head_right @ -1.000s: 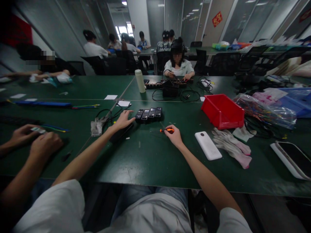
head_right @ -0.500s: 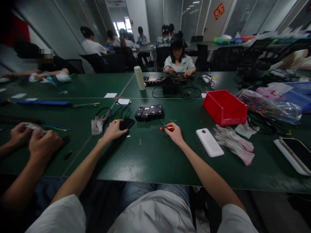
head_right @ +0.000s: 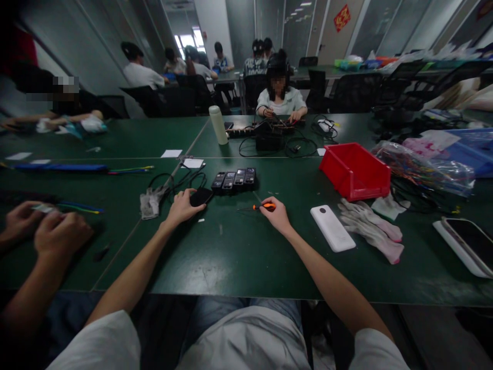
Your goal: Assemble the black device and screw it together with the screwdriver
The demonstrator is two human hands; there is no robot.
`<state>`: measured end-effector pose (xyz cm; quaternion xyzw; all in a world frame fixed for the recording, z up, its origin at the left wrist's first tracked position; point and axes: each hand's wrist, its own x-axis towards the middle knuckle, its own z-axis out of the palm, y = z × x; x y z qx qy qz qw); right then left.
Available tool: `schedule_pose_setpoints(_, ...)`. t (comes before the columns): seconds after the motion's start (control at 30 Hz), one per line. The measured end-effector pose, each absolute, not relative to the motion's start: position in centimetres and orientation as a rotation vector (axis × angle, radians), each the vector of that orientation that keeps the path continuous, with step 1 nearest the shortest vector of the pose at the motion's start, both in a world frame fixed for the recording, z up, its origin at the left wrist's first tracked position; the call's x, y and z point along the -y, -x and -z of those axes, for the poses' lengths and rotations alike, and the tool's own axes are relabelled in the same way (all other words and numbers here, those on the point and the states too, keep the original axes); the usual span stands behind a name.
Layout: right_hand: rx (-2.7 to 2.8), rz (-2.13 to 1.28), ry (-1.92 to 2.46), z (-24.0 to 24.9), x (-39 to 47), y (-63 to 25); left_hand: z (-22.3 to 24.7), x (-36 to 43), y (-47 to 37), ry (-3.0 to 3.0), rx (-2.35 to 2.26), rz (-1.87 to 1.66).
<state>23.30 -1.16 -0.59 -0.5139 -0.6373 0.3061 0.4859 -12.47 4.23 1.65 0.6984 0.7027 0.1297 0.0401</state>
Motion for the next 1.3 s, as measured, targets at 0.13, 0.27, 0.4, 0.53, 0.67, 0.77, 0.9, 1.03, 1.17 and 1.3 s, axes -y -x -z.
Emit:
schedule_pose_setpoints(0.13, 1.566, -0.732, 1.256, 0.5, 1.2, -23.3, -1.3, -4.2, 12.7, -2.155, -2.153, -0.428)
schedule_pose_setpoints(0.27, 1.577, -0.729, 1.263, 0.3, 1.2, -23.2, -1.4, -4.1, 12.6, -2.165, -2.149, -0.440)
schedule_pose_setpoints(0.4, 1.585, -0.734, 1.253, 0.2, 1.3, -23.0, -1.4, -4.0, 12.5, -2.168, -2.162, -0.443)
schedule_pose_setpoints(0.53, 1.589, -0.731, 1.251, 0.3, 1.2, -23.0, -1.4, -4.0, 12.4, -2.163, -2.156, -0.457)
schedule_pose_setpoints(0.67, 1.600, -0.717, 1.256, 0.8, 1.0, -23.1, -1.5, -3.9, 12.3, -2.158, -2.158, -0.453)
schedule_pose_setpoints(0.77, 1.608, -0.712, 1.254, 0.9, 0.9, -23.1, -1.5, -3.8, 12.2, -2.148, -2.165, -0.444)
schedule_pose_setpoints(0.9, 1.619, -0.712, 1.253, 0.5, 1.1, -23.1, -1.5, -3.7, 12.1, -2.150, -2.185, -0.426)
schedule_pose_setpoints(1.03, 1.640, -0.711, 1.246, 0.3, 1.3, -23.1, -1.6, -3.3, 11.9, -2.172, -2.204, -0.432)
schedule_pose_setpoints(1.17, 1.648, -0.706, 1.242, 0.4, 1.2, -23.1, -2.2, -3.1, 10.8, -2.309, -2.149, -0.508)
schedule_pose_setpoints(1.3, 1.645, -0.701, 1.233, 0.6, 1.1, -23.1, -3.9, -3.3, 8.4, -2.525, -1.873, -0.626)
